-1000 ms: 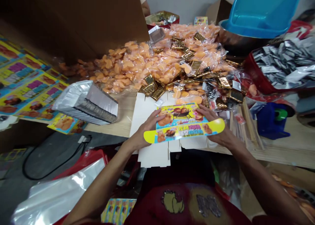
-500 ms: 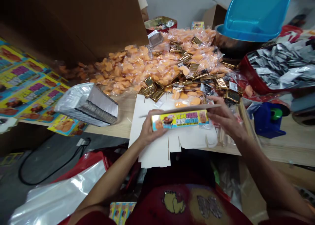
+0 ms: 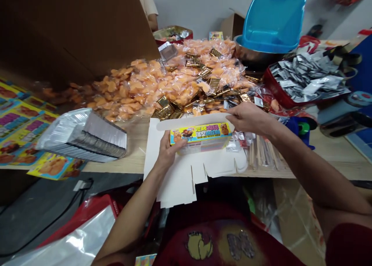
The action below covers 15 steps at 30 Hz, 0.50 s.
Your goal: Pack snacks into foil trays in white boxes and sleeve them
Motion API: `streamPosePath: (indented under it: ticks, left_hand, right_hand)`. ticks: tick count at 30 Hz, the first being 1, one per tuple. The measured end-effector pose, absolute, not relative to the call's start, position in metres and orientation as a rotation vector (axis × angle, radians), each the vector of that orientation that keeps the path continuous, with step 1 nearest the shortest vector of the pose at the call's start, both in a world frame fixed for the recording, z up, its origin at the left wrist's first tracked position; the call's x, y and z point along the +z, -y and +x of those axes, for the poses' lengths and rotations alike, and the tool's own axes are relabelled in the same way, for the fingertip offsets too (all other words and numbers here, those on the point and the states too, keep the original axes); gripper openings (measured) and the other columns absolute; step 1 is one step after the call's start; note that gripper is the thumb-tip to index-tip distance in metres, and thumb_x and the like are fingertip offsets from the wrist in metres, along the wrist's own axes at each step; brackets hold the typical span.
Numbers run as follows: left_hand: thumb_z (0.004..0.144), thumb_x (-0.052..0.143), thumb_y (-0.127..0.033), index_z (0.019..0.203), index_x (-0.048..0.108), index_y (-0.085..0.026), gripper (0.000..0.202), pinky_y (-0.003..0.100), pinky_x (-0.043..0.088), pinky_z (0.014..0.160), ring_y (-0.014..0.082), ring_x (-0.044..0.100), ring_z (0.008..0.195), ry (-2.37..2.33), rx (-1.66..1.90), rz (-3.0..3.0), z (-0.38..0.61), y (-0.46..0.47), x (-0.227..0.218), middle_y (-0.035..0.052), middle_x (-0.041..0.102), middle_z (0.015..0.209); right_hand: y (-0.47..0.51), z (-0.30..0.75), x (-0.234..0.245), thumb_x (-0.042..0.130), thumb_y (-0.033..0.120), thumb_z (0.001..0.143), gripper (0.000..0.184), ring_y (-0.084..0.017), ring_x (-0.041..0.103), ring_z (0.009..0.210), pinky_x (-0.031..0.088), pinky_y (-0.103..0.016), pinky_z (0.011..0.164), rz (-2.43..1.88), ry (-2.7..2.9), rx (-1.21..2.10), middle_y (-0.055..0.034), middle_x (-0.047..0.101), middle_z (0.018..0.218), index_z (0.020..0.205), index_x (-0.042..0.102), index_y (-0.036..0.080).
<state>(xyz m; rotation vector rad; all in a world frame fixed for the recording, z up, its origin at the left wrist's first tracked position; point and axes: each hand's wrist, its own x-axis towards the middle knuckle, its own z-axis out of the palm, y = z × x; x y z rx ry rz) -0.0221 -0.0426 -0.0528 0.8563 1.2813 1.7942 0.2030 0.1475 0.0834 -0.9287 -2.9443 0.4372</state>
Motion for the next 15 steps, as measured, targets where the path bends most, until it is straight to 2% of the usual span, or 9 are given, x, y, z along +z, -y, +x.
streamPosePath:
  ticks: [3,5,7,9,11,12,15]
  left_hand:
    - [0.071,0.093,-0.034,0.13,0.063,-0.02,0.068,0.039,0.063,0.095,0.027,0.076,0.105,-1.289,1.794,0.868,-0.019,0.043,-0.053,0.0086,0.077,0.118]
    - [0.072,0.092,-0.033,0.126,0.063,-0.021,0.062,0.038,0.063,0.094,0.0255,0.076,0.103,-1.291,1.794,0.874,-0.017,0.043,-0.055,0.0078,0.076,0.116]
    - [0.073,0.092,-0.034,0.121,0.064,-0.021,0.058,0.036,0.063,0.091,0.0236,0.075,0.1,-1.292,1.782,0.876,-0.018,0.043,-0.055,0.0075,0.075,0.114]
    - [0.072,0.093,-0.039,0.122,0.063,-0.022,0.06,0.034,0.062,0.087,0.0223,0.073,0.098,-1.289,1.795,0.892,-0.024,0.044,-0.051,0.0076,0.073,0.115]
    - [0.076,0.089,-0.046,0.122,0.065,-0.022,0.057,0.03,0.059,0.081,0.0195,0.07,0.095,-1.358,1.854,0.975,-0.037,0.046,-0.04,0.0068,0.07,0.112]
    - [0.081,0.085,-0.047,0.118,0.068,-0.022,0.048,0.028,0.056,0.079,0.0179,0.068,0.092,-1.449,1.864,1.069,-0.045,0.048,-0.031,0.0062,0.07,0.108]
    - [0.094,0.071,-0.04,0.096,0.075,-0.018,0.022,0.026,0.046,0.073,0.0149,0.06,0.081,-1.876,1.655,1.47,-0.062,0.054,0.004,0.004,0.068,0.087]
  right_hand:
    - [-0.134,0.214,0.072,0.048,0.019,0.094,0.028,-0.014,0.047,0.06,0.034,-0.029,0.063,-0.846,2.925,0.367,-0.0021,0.058,0.066,0.07,0.064,0.018]
    - [-0.122,0.225,0.062,0.049,0.023,0.097,0.024,-0.019,0.061,0.075,0.044,-0.03,0.07,-0.754,2.902,0.35,-0.0087,0.069,0.088,0.093,0.072,0.017]
    - [-0.112,0.236,0.051,0.051,0.024,0.098,0.031,-0.025,0.068,0.097,0.052,-0.034,0.079,-0.637,2.855,0.332,-0.0174,0.068,0.12,0.121,0.068,0.013]
    - [-0.107,0.246,0.04,0.051,0.021,0.098,0.041,-0.029,0.07,0.111,0.058,-0.037,0.085,-0.557,2.792,0.336,-0.021,0.062,0.139,0.138,0.058,0.013]
    - [-0.106,0.252,0.03,0.051,0.02,0.101,0.041,-0.03,0.071,0.115,0.061,-0.04,0.088,-0.514,2.745,0.352,-0.0194,0.063,0.142,0.141,0.055,0.015]
    - [-0.106,0.253,0.025,0.051,0.022,0.102,0.04,-0.031,0.072,0.116,0.062,-0.042,0.09,-0.503,2.727,0.348,-0.0184,0.065,0.14,0.141,0.055,0.016]
    - [-0.108,0.253,0.018,0.051,0.025,0.105,0.038,-0.033,0.071,0.12,0.062,-0.048,0.095,-0.465,2.684,0.298,-0.0176,0.067,0.139,0.142,0.056,0.017]
